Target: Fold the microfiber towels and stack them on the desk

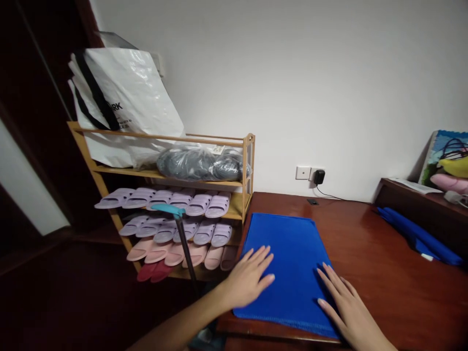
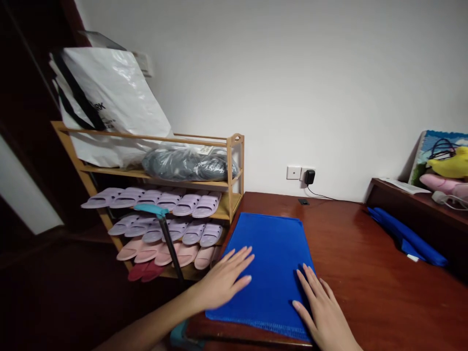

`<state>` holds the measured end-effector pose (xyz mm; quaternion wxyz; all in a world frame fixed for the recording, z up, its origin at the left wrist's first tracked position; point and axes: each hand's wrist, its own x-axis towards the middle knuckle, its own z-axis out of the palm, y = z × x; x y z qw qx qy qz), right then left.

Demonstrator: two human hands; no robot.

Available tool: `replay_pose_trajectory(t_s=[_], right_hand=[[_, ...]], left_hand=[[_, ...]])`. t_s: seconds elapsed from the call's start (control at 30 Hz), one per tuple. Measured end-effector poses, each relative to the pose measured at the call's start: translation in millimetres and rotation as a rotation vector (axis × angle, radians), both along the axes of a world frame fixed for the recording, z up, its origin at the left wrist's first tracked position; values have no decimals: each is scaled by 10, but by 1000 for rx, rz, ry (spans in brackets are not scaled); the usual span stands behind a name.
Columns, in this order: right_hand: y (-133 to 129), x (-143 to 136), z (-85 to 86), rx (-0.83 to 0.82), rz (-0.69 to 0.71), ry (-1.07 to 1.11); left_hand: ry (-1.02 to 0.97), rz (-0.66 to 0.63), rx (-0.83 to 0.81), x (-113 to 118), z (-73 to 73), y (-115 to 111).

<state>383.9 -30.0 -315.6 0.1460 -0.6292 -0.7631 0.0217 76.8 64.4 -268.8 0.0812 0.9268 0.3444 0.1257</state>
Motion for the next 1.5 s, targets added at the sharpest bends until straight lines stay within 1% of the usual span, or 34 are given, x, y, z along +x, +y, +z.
replay_pose_trajectory(t_s=[0.07, 0.1, 0.17, 0.3, 0.37, 0.43, 0.5, 0.57, 0.63, 0.7, 0.77, 0.83, 0.9, 1.0, 1.07, 1.17, 1.23, 1.3, 1.4, 1.47, 1.5], right_hand=[[-52, -36, -46, -5, 23, -9], [-63, -48, -58, -20, 29, -15], [-56, -53, -50, -51, 32, -26], [-6, -79, 48, -71, 20, -20], [7, -169, 97, -64, 7, -14], [26, -310, 124, -45, 33, -21], [71, -458, 130, -26, 95, -40], [147, -564, 123, -17, 148, -58], [242, -613, 116, -10, 172, -64], [329, -617, 116, -3, 181, -61], [373, -592, 121, -9, 188, -49], [354, -542, 122, -32, 194, -27], [290, -472, 104, -37, 169, -14], [217, -362, 40, 1, 124, -41], [255, -309, 1, 18, 111, -62], [452, -270, 4, -20, 86, -67], [623, -262, 63, -59, 77, -60], [788, -264, 157, -80, 69, -50], [1014, -282, 292, -66, 48, -43], [1157, -293, 317, -40, 7, -41], [1222, -294, 303, -34, -18, -42]], left_hand=[[19, -101, -37, -32, 17, -182], [35, -123, -52, -44, 22, -238], [61, -122, -65, -55, 34, -283], [75, -93, -56, -11, 79, -311], [48, -107, -31, 33, 96, -373], [23, -134, -11, 70, 92, -425], [27, -127, -8, 79, 69, -411], [51, -110, -18, 47, 44, -321], [64, -117, -23, -11, 29, -201], [59, -130, -9, -62, 20, -116], [50, -106, 17, -83, 6, -111], [48, -47, 35, -78, -27, -188], [44, 9, 39, -68, -77, -303], [39, 26, 38, -57, -144, -396], [47, 21, 36, -46, -159, -344], [58, 25, 26, -12, -142, -137], [58, 27, 17, 21, -117, 16], [57, 36, 0, 66, -83, 151], [37, 107, -3, 169, -32, 356], [10, 181, 22, 250, -26, 520], [3, 212, 31, 283, -38, 605]])
